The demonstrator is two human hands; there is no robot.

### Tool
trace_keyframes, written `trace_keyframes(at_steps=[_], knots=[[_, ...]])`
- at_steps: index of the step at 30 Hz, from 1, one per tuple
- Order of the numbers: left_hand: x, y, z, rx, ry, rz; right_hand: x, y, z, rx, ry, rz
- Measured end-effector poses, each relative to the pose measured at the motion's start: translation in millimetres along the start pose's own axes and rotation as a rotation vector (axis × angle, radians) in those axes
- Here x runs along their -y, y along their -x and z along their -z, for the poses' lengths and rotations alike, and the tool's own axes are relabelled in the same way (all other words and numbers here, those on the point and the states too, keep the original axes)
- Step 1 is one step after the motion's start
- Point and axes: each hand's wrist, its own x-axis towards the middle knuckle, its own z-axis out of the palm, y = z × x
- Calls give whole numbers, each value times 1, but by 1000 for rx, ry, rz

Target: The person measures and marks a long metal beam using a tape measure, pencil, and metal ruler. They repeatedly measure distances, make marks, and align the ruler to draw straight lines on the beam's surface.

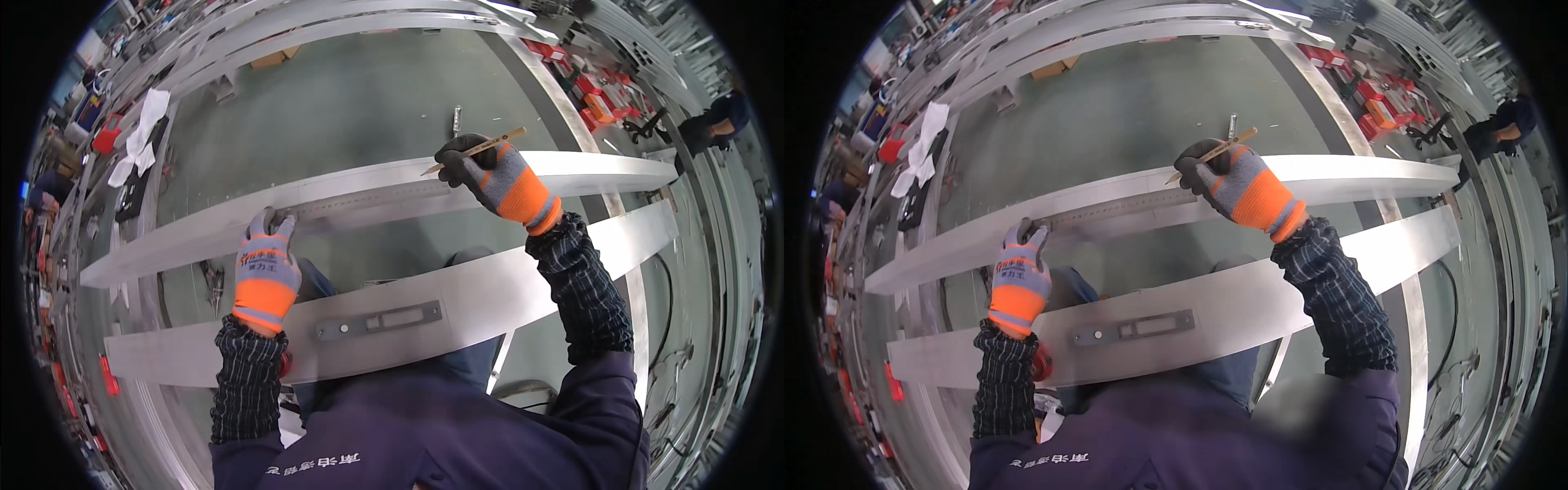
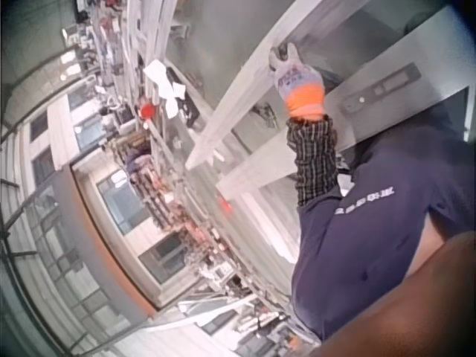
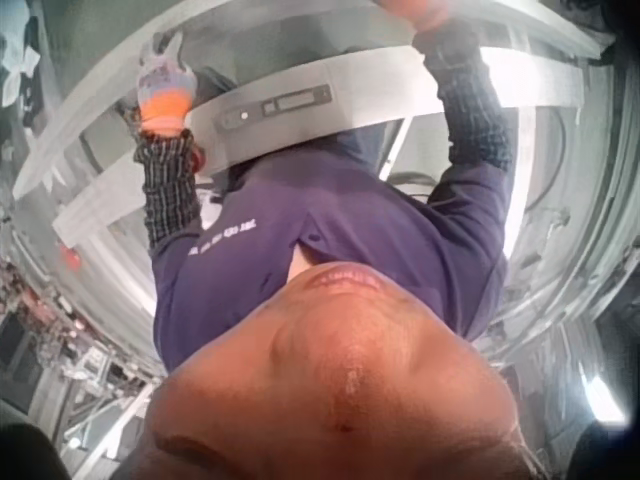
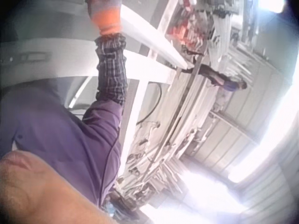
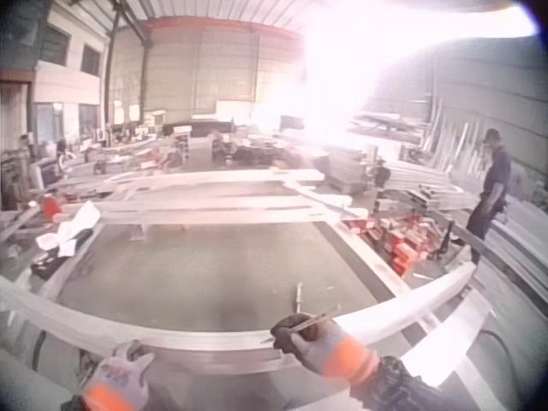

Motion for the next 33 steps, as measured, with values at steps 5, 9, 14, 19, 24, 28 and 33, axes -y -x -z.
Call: trace_keyframes(at_steps=[5,9,14,19,24,28,33], knots=[[-1,6,5,73,-57,83,4,-13,-23,81,104,-24],[-6,6,4,75,-32,90,-8,-17,-24,89,118,-21],[-3,5,1,45,-35,44,-10,-20,-27,107,33,49],[1,6,-2,33,2,46,-4,-23,-25,83,204,66],[-2,7,3,6,-6,25,-10,-24,-22,131,220,-37],[-3,7,4,10,-21,29,5,-25,-26,182,227,-61],[-1,8,4,15,-14,30,0,-27,-27,208,239,-84]])
